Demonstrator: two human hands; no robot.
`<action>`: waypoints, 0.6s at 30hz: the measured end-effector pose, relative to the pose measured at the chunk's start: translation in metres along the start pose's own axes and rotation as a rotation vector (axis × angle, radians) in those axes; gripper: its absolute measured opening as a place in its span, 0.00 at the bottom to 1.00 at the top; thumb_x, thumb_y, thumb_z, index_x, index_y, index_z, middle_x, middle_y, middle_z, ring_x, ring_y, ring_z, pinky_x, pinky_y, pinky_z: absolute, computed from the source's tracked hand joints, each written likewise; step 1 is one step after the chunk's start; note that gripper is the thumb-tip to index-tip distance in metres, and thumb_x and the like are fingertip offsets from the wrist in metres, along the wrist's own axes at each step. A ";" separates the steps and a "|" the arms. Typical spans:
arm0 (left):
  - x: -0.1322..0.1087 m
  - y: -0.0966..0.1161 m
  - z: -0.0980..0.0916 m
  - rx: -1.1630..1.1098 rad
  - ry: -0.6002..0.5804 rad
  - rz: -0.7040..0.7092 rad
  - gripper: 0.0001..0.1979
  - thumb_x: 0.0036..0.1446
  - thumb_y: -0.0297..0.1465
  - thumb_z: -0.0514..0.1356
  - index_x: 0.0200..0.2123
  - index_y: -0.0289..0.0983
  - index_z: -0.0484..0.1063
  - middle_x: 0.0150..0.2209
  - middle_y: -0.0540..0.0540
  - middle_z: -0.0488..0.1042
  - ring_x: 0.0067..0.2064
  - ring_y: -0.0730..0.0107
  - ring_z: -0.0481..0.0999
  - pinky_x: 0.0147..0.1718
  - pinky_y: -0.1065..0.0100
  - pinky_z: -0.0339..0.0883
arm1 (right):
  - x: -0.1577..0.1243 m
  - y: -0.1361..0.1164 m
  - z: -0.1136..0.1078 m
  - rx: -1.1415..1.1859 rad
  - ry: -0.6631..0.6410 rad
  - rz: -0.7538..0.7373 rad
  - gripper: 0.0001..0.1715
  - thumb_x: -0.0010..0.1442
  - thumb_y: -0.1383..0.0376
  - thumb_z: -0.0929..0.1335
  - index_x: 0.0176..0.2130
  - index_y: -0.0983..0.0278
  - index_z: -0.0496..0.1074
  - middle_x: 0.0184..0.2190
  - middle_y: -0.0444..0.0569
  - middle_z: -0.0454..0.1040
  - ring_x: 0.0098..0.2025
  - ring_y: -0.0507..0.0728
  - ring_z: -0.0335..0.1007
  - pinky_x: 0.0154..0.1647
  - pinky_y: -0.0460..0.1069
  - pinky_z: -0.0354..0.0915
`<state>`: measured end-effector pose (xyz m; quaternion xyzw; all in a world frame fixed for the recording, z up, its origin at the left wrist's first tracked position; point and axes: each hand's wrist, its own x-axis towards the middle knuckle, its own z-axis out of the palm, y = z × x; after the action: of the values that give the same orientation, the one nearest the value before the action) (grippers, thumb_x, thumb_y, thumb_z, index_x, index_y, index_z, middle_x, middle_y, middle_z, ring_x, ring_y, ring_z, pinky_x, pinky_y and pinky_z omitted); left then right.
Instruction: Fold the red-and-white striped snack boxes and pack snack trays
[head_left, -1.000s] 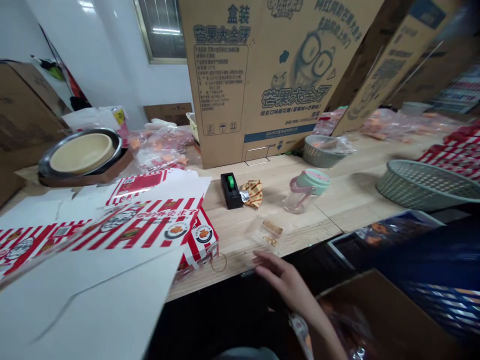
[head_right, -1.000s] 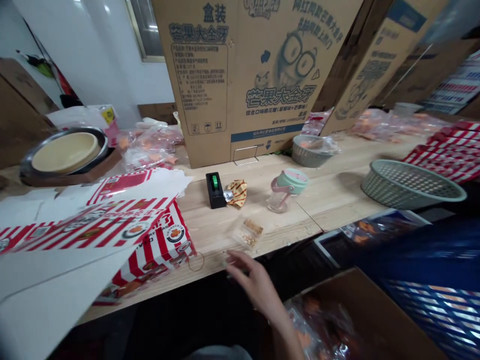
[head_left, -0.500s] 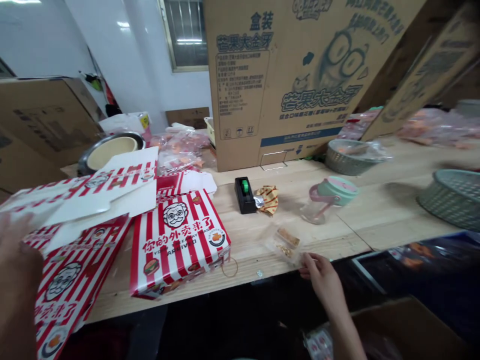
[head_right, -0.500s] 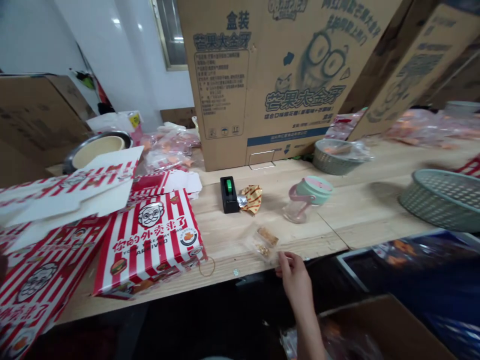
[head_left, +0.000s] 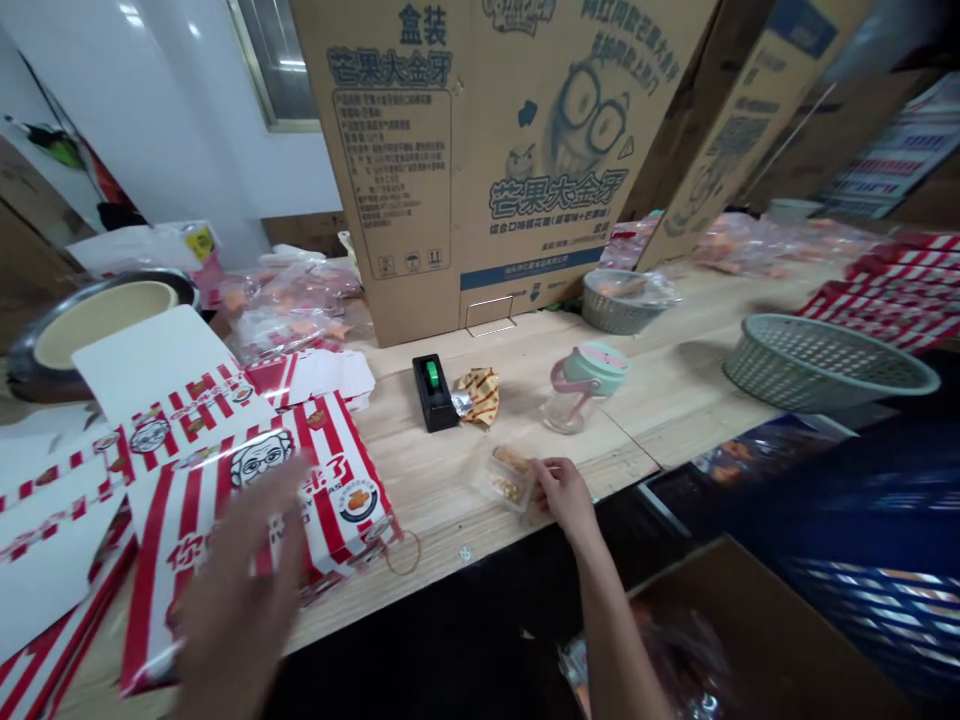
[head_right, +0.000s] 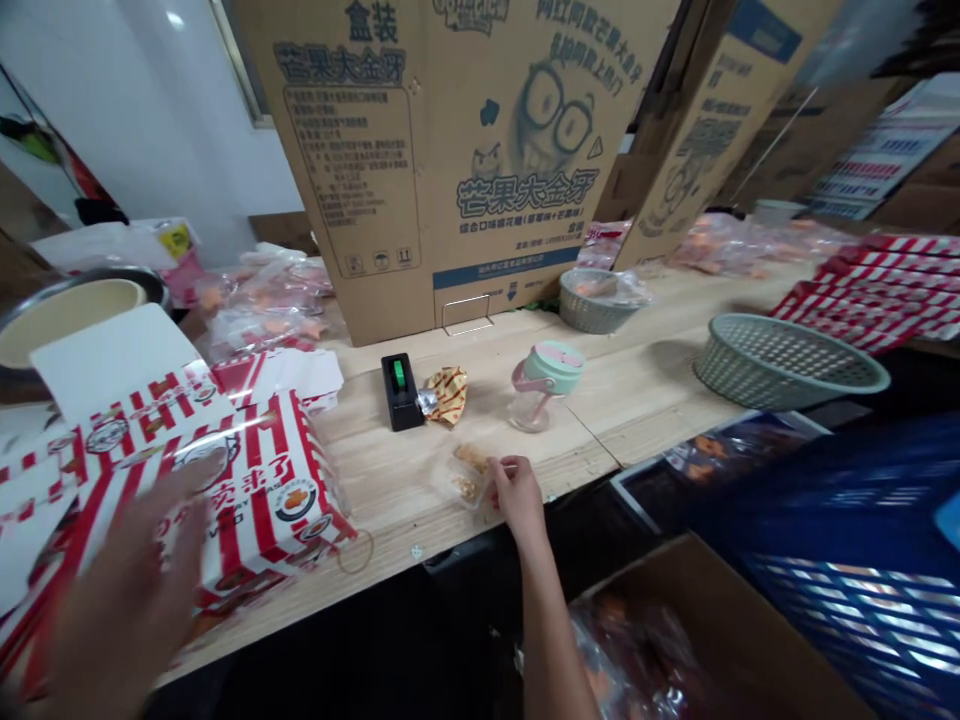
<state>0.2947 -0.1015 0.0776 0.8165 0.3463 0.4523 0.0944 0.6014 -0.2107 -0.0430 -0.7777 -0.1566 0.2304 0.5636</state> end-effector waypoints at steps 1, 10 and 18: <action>-0.004 0.029 0.026 -0.090 -0.123 0.041 0.21 0.57 0.27 0.53 0.53 0.50 0.63 0.50 0.54 0.70 0.52 0.69 0.69 0.53 0.65 0.62 | 0.003 -0.002 -0.001 0.002 -0.007 -0.010 0.16 0.46 0.56 0.65 0.32 0.62 0.62 0.16 0.39 0.65 0.13 0.51 0.59 0.11 0.45 0.55; 0.006 0.047 0.224 -0.107 -0.599 -0.314 0.15 0.59 0.27 0.50 0.49 0.34 0.66 0.48 0.41 0.72 0.46 0.67 0.73 0.45 0.66 0.66 | 0.008 -0.005 -0.036 0.080 0.021 -0.015 0.13 0.45 0.56 0.65 0.26 0.62 0.62 0.12 0.39 0.64 0.13 0.51 0.59 0.12 0.44 0.54; 0.023 0.054 0.266 0.115 -0.610 -0.251 0.16 0.59 0.29 0.52 0.51 0.36 0.65 0.49 0.39 0.70 0.48 0.59 0.70 0.45 0.63 0.61 | -0.009 0.007 -0.055 0.279 0.056 0.021 0.17 0.48 0.53 0.67 0.28 0.61 0.59 0.17 0.42 0.70 0.17 0.52 0.64 0.19 0.46 0.62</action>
<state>0.5420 -0.0841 -0.0343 0.8692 0.4248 0.1514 0.2025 0.6231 -0.2616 -0.0341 -0.6994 -0.0990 0.2342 0.6679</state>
